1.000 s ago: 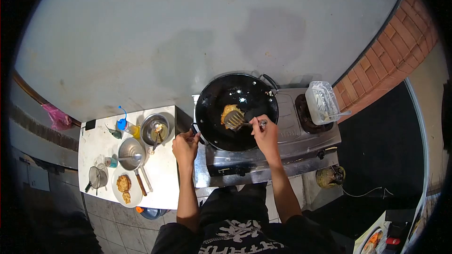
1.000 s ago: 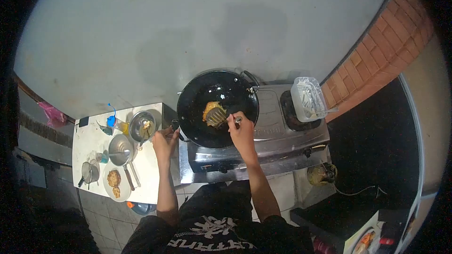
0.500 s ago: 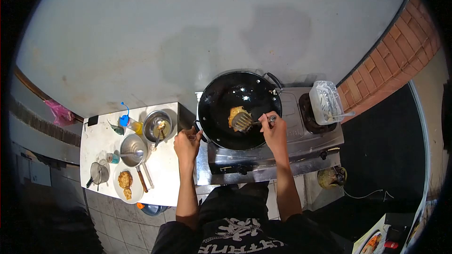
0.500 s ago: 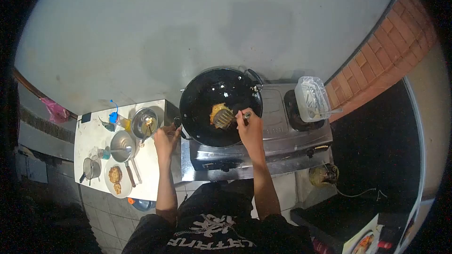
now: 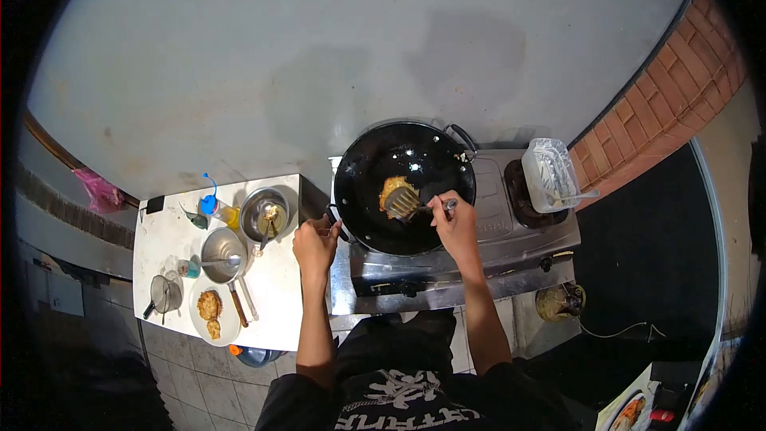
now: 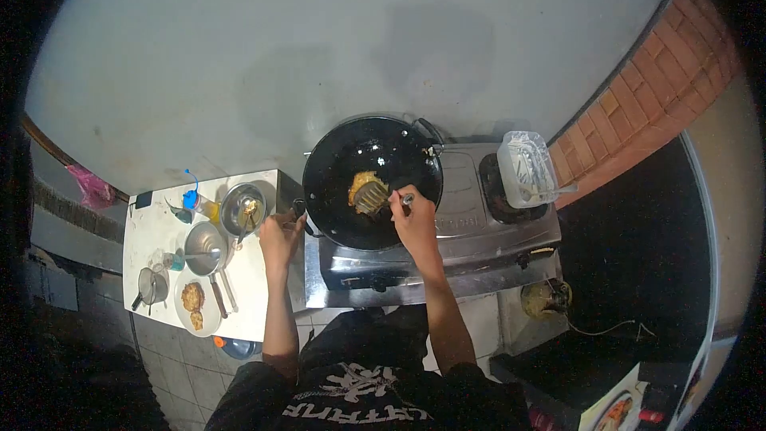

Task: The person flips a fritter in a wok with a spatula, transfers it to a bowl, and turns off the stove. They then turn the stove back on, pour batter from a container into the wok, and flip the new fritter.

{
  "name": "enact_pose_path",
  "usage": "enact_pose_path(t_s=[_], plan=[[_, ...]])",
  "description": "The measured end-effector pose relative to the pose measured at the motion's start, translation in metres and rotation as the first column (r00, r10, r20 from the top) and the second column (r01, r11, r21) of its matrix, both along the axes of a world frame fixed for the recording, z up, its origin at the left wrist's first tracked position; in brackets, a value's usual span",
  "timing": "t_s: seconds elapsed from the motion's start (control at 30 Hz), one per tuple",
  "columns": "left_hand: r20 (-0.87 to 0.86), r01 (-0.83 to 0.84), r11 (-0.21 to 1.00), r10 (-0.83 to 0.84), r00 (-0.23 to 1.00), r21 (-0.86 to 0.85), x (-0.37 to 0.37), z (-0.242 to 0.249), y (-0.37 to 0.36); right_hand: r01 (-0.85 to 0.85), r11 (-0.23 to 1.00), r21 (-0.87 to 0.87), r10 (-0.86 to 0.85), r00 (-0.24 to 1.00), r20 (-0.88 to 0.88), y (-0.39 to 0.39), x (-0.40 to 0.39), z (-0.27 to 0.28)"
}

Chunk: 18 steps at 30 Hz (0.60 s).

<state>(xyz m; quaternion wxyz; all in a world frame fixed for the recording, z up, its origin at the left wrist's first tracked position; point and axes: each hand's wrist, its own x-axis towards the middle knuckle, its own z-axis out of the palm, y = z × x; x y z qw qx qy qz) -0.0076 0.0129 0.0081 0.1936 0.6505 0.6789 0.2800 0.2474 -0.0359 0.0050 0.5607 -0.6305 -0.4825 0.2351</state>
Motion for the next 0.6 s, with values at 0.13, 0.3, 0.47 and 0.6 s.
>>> enact_pose_path(t_s=[0.13, 0.3, 0.47, 0.6], plan=[[0.031, -0.024, 1.000, 0.024, 0.999, -0.003, 0.000, -0.001, 0.000, -0.010, 1.000, 0.022, 0.010, 0.999, -0.036, -0.001, 0.004, 0.004], [-0.008, 0.013, 1.000, -0.013, 1.000, -0.007, 0.000, 0.002, 0.000, -0.019, 0.999, 0.032, 0.018, 1.000, 0.007, 0.006, -0.002, 0.001], [0.010, 0.001, 1.000, -0.001, 1.000, -0.028, -0.001, 0.003, -0.001, 0.018, 1.000, 0.020, -0.018, 0.999, -0.047, -0.001, 0.012, 0.003], [-0.009, 0.014, 0.999, -0.015, 1.000, -0.044, -0.001, 0.002, 0.001, -0.015, 1.000, 0.016, 0.016, 0.999, -0.052, 0.005, -0.002, 0.000]])
